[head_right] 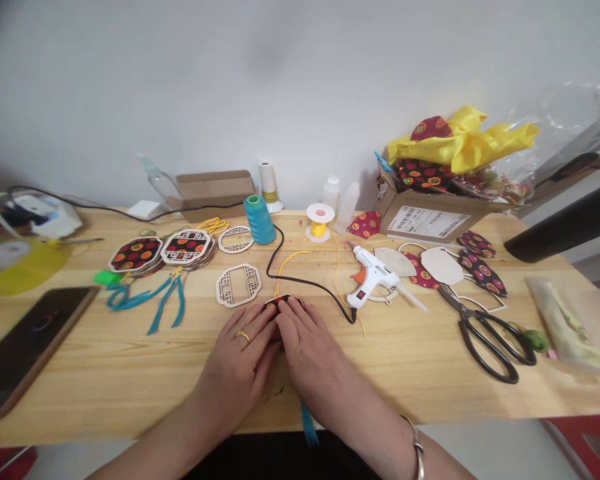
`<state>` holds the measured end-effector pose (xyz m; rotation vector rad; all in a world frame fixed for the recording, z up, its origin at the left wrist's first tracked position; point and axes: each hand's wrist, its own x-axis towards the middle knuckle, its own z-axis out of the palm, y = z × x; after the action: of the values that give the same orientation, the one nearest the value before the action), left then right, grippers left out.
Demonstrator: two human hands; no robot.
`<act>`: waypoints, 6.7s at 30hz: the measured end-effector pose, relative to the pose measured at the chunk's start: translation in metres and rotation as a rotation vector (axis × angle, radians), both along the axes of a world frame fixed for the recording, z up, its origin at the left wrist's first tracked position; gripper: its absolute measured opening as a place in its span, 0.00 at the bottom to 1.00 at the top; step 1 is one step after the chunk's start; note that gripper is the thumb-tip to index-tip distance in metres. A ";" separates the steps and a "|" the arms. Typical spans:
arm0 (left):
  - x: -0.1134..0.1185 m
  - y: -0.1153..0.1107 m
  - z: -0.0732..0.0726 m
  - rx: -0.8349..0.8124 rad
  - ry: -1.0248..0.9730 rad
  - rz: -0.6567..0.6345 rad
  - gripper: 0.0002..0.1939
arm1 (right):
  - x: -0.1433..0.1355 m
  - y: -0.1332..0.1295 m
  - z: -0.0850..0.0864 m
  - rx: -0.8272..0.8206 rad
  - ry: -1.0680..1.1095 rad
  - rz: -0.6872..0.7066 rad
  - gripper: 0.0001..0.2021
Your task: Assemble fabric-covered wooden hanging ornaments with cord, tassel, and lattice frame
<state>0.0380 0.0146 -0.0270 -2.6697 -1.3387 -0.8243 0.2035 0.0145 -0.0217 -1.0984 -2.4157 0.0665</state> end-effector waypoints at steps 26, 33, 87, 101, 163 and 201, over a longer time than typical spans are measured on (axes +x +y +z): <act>-0.005 0.008 0.008 -0.191 -0.024 0.035 0.23 | 0.011 -0.005 -0.002 -0.161 -0.004 -0.053 0.28; 0.000 0.006 0.003 -0.332 0.040 0.053 0.26 | 0.009 -0.001 -0.008 -0.213 -0.003 -0.102 0.26; -0.027 0.014 -0.001 -0.373 -0.062 0.097 0.41 | 0.013 -0.012 0.005 -0.533 0.594 -0.380 0.23; -0.023 0.017 0.005 -0.471 -0.031 0.101 0.39 | 0.011 -0.014 0.014 -0.624 0.523 -0.452 0.24; 0.007 0.018 0.004 -0.599 0.217 -0.068 0.32 | 0.013 0.151 0.045 -0.359 -0.640 -0.226 0.15; 0.009 0.025 0.005 -0.525 -0.243 0.197 0.21 | -0.010 0.134 0.041 -1.362 0.241 -0.318 0.06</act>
<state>0.0475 0.0393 -0.0219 -2.7868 -2.0965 -0.8990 0.1936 0.1486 0.0188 -1.7903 -1.7520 1.7848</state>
